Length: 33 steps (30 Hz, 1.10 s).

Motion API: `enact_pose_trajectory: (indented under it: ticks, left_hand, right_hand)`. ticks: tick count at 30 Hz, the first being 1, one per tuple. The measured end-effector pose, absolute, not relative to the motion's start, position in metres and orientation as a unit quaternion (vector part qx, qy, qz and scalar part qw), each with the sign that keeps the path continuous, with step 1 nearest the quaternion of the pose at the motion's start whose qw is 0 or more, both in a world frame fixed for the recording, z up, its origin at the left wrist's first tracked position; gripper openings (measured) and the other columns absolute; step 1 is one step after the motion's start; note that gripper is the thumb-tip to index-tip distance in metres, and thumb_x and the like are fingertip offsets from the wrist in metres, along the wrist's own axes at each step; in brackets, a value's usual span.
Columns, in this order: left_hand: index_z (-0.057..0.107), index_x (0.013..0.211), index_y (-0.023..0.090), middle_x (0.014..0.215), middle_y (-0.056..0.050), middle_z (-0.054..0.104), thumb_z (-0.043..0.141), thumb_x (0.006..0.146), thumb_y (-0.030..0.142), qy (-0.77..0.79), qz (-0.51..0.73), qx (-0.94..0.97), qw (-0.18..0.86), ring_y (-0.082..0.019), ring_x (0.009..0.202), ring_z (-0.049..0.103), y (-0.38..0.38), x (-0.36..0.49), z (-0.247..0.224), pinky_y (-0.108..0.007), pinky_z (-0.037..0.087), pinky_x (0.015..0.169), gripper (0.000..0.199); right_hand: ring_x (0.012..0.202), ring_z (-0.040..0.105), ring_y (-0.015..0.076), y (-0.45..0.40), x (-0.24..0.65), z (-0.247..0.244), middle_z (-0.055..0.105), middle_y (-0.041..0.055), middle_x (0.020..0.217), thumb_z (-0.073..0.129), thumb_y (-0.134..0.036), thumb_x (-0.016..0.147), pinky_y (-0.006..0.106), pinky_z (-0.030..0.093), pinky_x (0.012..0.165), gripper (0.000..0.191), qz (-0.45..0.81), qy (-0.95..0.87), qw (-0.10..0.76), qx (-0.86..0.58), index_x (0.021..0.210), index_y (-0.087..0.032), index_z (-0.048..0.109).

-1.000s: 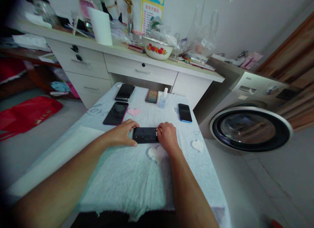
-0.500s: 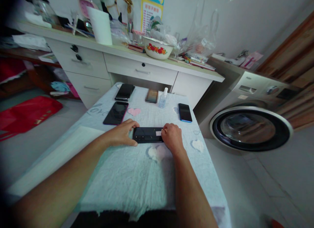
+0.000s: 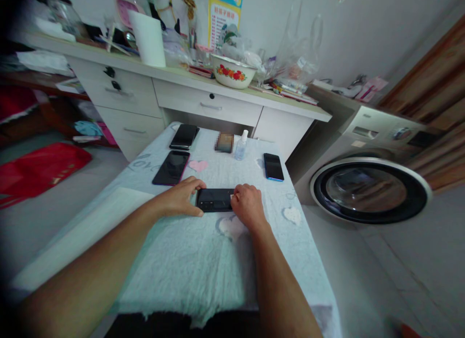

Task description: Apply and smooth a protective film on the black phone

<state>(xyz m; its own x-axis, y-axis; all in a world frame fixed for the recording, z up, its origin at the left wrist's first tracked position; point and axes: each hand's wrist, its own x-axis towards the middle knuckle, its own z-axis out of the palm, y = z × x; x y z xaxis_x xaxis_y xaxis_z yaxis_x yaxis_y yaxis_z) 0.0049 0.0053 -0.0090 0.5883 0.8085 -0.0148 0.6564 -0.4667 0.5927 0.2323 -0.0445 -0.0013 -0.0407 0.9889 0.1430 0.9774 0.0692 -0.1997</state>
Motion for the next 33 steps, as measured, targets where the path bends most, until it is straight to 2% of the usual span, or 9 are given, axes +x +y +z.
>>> enact_pose_trajectory:
  ticks: [9, 20, 33]
  left_hand:
    - [0.053, 0.106, 0.020, 0.105, -0.005, 0.052, 0.073, 0.051, 0.039, 0.430, 0.137, 0.846, 0.282, -0.024, 0.100, 0.054, 0.006, 0.005, -0.009, -0.033, 0.044, 0.086, 0.061]
    - [0.053, 0.105, 0.021, 0.104, -0.005, 0.051, 0.073, 0.051, 0.039, 0.430, 0.146, 0.844, 0.287, -0.025, 0.100, 0.054, 0.005, 0.005, -0.009, -0.034, 0.044, 0.086, 0.060]
    - [0.052, 0.106, 0.021, 0.104, -0.005, 0.050, 0.074, 0.052, 0.038, 0.430, 0.134, 0.846, 0.287, -0.024, 0.101, 0.053, 0.005, 0.004, -0.008, -0.034, 0.043, 0.087, 0.060]
  right_hand:
    - [0.086, 0.054, 0.0185, -0.051, 0.218, -0.001, 0.064, 0.0049, 0.086, 0.051, -0.020, 0.084, 0.028, 0.033, 0.076, 0.013, 0.009, -0.748, 0.116, -0.653, 0.085, -0.019, 0.064]
    - [0.086, 0.055, 0.0188, -0.048, 0.219, 0.016, 0.066, 0.0058, 0.091, 0.053, -0.021, 0.087, 0.028, 0.032, 0.073, 0.013, 0.038, -0.775, 0.049, -0.629, 0.088, -0.020, 0.066]
    - [0.088, 0.053, 0.0196, -0.043, 0.232, -0.002, 0.063, 0.0061, 0.090, 0.053, -0.024, 0.089, 0.029, 0.033, 0.077, 0.014, 0.001, -0.714, 0.120, -0.690, 0.089, -0.020, 0.066]
